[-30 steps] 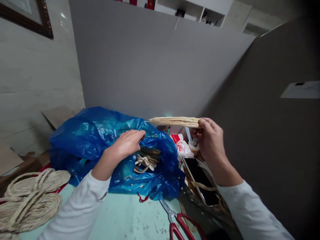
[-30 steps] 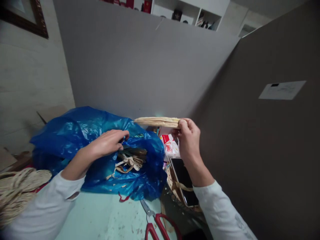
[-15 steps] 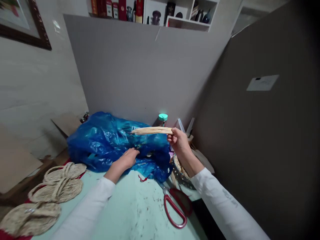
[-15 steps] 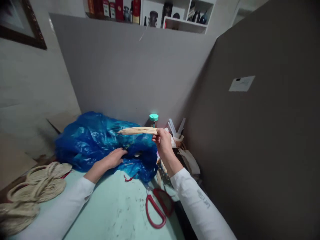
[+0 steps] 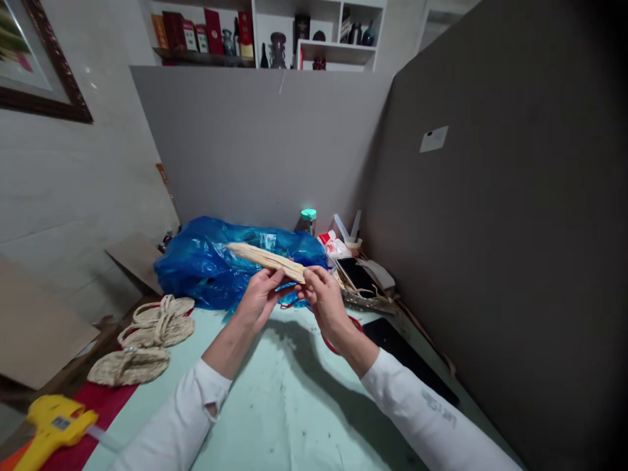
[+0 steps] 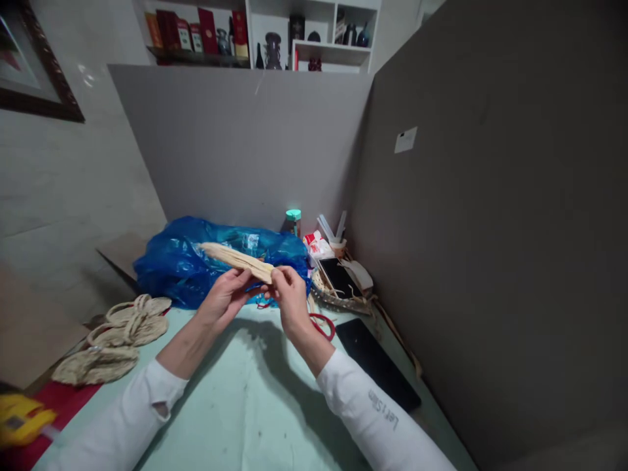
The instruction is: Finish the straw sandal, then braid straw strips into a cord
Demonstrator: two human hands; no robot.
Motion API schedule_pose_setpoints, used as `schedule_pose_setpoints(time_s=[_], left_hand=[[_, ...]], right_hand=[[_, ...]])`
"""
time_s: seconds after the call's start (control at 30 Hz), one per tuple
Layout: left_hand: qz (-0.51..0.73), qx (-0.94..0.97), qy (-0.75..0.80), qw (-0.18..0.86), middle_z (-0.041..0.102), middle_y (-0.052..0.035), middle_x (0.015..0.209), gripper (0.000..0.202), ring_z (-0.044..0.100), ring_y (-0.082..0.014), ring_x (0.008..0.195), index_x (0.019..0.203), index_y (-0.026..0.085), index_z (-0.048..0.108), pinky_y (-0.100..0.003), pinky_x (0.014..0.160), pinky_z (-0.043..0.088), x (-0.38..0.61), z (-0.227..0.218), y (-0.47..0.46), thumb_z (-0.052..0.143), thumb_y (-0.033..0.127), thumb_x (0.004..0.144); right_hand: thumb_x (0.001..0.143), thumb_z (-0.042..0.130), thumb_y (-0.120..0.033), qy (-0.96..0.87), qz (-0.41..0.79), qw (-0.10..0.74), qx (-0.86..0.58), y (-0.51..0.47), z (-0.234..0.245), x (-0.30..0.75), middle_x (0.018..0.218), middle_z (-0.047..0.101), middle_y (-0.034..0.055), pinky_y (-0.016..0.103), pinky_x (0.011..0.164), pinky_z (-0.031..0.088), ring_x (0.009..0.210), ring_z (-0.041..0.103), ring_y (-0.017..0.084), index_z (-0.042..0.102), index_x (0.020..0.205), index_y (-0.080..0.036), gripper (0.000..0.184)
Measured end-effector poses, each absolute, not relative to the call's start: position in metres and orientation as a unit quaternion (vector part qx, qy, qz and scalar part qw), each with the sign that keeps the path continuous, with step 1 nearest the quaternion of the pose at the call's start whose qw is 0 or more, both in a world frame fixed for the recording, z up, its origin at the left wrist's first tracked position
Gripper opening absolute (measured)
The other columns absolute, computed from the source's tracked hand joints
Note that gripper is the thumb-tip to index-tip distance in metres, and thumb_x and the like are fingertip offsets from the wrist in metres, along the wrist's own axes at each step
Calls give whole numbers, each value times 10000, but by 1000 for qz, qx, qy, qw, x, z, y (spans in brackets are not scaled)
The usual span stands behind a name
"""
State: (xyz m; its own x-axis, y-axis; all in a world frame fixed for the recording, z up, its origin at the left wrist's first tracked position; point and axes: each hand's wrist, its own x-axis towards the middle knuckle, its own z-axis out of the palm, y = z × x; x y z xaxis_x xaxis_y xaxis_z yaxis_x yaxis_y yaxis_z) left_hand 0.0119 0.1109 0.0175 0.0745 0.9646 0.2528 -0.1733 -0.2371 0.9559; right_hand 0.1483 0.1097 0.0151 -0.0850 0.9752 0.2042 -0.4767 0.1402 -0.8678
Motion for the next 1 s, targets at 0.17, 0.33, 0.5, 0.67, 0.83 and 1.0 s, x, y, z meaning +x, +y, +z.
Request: schedule_pose_setpoints(time_s=[0.17,0.33,0.5,0.67,0.83,1.0], left_hand=[[595,458,362,553,742,-89,885,279,682,-215,845,900,129,709,-352,827,534,-5,8,70,750,303,687],[603,432,368,561,736,-49,817,229,664,-176,755,850,141,733,-306,756,534,-5,-11,42,756,270,662],[610,452,381,528,731,-48,764,253,647,-177,711,811,126,746,-289,690,517,2,-24,35,789,256,599],[618,467,403,487,718,-38,715,298,643,-177,679,794,122,731,-300,665,526,1,-27,40,809,271,548],[619,482,427,450,710,-28,706,281,613,-149,616,781,134,716,-258,570,501,0,-28,46,800,263,547],[618,496,448,415,710,-33,713,195,607,-150,622,750,146,724,-245,550,484,0,-29,49,754,264,598]], right_hand=[[830,614,-421,-658,454,489,-349,67,-5,157,767,655,32,272,620,445,713,596,162,610,792,-166,259],[849,592,-490,-690,302,490,-439,54,-21,161,897,669,53,302,714,440,814,598,189,622,931,-170,332],[861,594,-448,-716,382,480,-334,55,-33,150,1098,674,59,304,810,460,956,611,206,671,1096,-209,344],[789,683,-397,-662,448,513,-313,61,-43,145,954,705,29,288,778,465,861,624,194,729,1005,-208,291],[718,737,-343,-609,513,525,-301,64,-44,151,885,708,22,289,791,467,803,624,165,721,898,-182,243],[710,739,-333,-602,535,511,-302,61,-45,156,812,671,2,255,698,458,730,599,135,676,856,-168,229]])
